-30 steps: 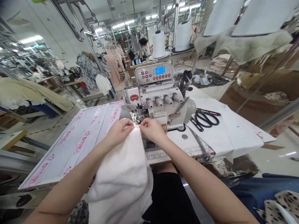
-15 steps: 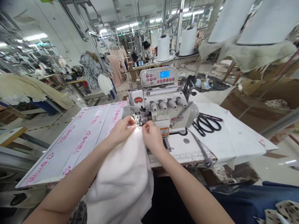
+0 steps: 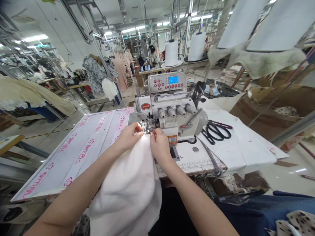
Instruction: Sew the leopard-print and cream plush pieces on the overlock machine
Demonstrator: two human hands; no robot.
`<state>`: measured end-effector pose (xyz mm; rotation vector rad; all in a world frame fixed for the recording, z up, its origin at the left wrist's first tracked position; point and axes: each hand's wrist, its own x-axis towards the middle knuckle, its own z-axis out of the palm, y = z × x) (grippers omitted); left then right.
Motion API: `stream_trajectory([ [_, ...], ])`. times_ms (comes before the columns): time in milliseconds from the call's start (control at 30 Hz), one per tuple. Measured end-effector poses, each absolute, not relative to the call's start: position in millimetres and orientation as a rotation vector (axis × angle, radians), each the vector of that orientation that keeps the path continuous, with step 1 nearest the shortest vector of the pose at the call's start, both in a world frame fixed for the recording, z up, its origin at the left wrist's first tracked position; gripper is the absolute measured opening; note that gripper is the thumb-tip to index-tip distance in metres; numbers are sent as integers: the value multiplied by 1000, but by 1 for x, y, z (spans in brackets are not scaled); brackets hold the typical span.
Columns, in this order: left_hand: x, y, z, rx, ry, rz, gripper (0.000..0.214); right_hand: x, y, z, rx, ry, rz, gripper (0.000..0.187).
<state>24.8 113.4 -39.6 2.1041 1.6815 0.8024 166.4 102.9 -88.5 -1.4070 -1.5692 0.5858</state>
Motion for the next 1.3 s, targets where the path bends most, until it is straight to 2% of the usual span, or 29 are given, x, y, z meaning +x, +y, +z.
stream_trajectory([
  [267,24,119,-42,2093,1685,815,4,167,103,-88,-1393,-1579,588,11],
  [467,21,120,-46,2113,1669,819,5,179,51,-131,-1022,-1535,846,12],
  [633,18,100,-39,2284,1758,741,15,182,16,-150,-1003,-1693,975,7],
  [767,11,89,-32,2321,1930,482,18,189,7,-134,-1009,-1858,1080,28],
  [933,12,89,-32,2312,1973,387,20,206,-6,-114,-918,-1774,1427,19],
  [1033,17,89,-33,2336,2050,298,21,210,-12,-120,-830,-1705,1537,22],
  [1300,24,106,-31,2389,2076,199,20,209,-5,-134,-866,-1643,1488,36],
])
